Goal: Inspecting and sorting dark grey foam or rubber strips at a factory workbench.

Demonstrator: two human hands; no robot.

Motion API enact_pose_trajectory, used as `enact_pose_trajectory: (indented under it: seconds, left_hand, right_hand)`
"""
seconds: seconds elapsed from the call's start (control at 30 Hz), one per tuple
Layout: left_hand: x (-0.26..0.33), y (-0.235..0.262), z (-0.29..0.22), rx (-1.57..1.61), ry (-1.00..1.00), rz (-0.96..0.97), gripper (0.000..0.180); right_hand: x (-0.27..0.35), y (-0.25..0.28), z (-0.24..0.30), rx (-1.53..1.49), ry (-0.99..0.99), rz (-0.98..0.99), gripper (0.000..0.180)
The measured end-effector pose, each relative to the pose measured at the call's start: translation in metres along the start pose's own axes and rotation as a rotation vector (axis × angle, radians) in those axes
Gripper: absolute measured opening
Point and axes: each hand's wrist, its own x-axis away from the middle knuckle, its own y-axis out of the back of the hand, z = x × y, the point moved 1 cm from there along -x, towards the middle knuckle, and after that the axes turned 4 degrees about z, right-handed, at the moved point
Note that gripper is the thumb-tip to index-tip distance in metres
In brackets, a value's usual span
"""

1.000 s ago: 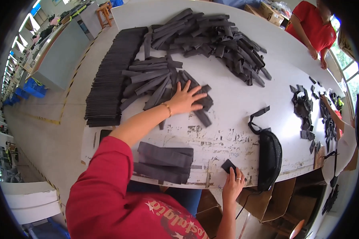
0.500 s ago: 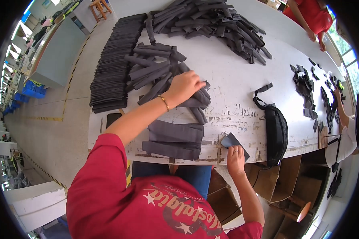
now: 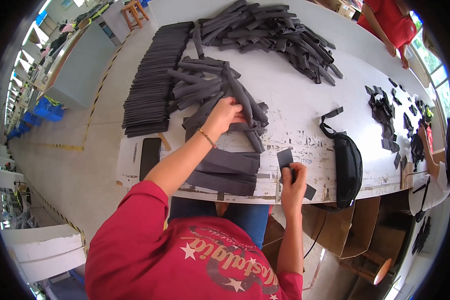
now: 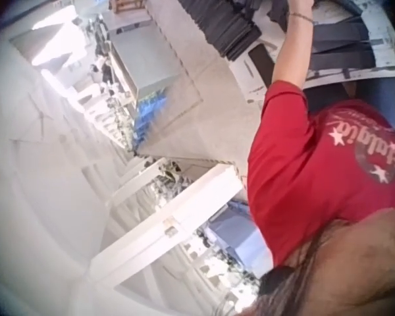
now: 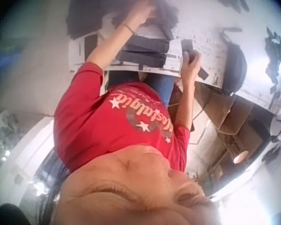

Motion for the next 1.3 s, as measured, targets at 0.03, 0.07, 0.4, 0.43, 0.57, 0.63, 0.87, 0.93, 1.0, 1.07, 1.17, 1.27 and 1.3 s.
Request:
enact_pose_trajectory:
  seconds: [0.03,0.07,0.4,0.43,0.57,0.63,0.87,0.93,1.0,1.07,1.17,1.27,1.3]
  left_hand:
    - [0.008,0.008,0.001,0.06,-0.014,0.015,0.016]
    - [0.017,0.008,0.0,0.083,-0.018,0.0,0.017]
    - [0.078,-0.008,-0.005,0.464,0.11,0.2,0.017]
    - [0.082,-0.01,-0.004,0.465,0.11,0.2,0.017]
    - [0.094,-0.021,-0.003,0.547,0.093,0.25,0.024]
    - [0.099,-0.025,-0.003,0.569,0.054,0.253,0.026]
    - [0.113,-0.039,0.001,0.483,0.031,0.204,0.026]
    - [0.116,-0.041,0.001,0.44,0.023,0.21,0.026]
    - [0.12,-0.045,-0.002,0.478,-0.108,0.134,0.027]
    - [0.128,-0.055,-0.001,0.524,-0.148,0.113,0.027]
    - [0.139,-0.062,-0.004,0.655,-0.16,0.157,0.024]
    - [0.135,-0.053,0.004,0.495,-0.148,0.236,0.026]
    - [0.132,-0.051,0.004,0.502,-0.146,0.19,0.026]
  right_hand:
    - [0.003,-0.01,0.019,-0.018,-0.044,0.083,0.029]
    - [0.005,-0.014,0.031,-0.03,-0.026,0.113,0.033]
    - [0.024,-0.021,0.05,-0.089,0.108,0.172,0.033]
    - [0.027,-0.02,0.054,-0.147,0.031,0.197,0.04]
    - [0.026,-0.018,0.062,-0.594,-0.062,0.184,0.054]
    - [0.024,-0.007,0.07,-0.633,-0.105,0.176,0.063]
    - [0.006,-0.042,0.08,-0.297,-0.008,0.129,0.021]
    - [0.004,-0.052,0.08,-0.211,0.059,0.087,0.014]
    - [0.002,-0.054,0.081,-0.291,-0.036,-0.1,0.005]
    - [0.0,-0.054,0.084,-0.686,-0.315,-0.108,0.01]
    - [-0.003,-0.057,0.085,-0.849,-0.383,-0.129,0.012]
    - [-0.004,-0.057,0.086,-0.53,-0.247,-0.053,0.015]
    - [-0.003,-0.055,0.087,-0.526,-0.245,-0.056,0.015]
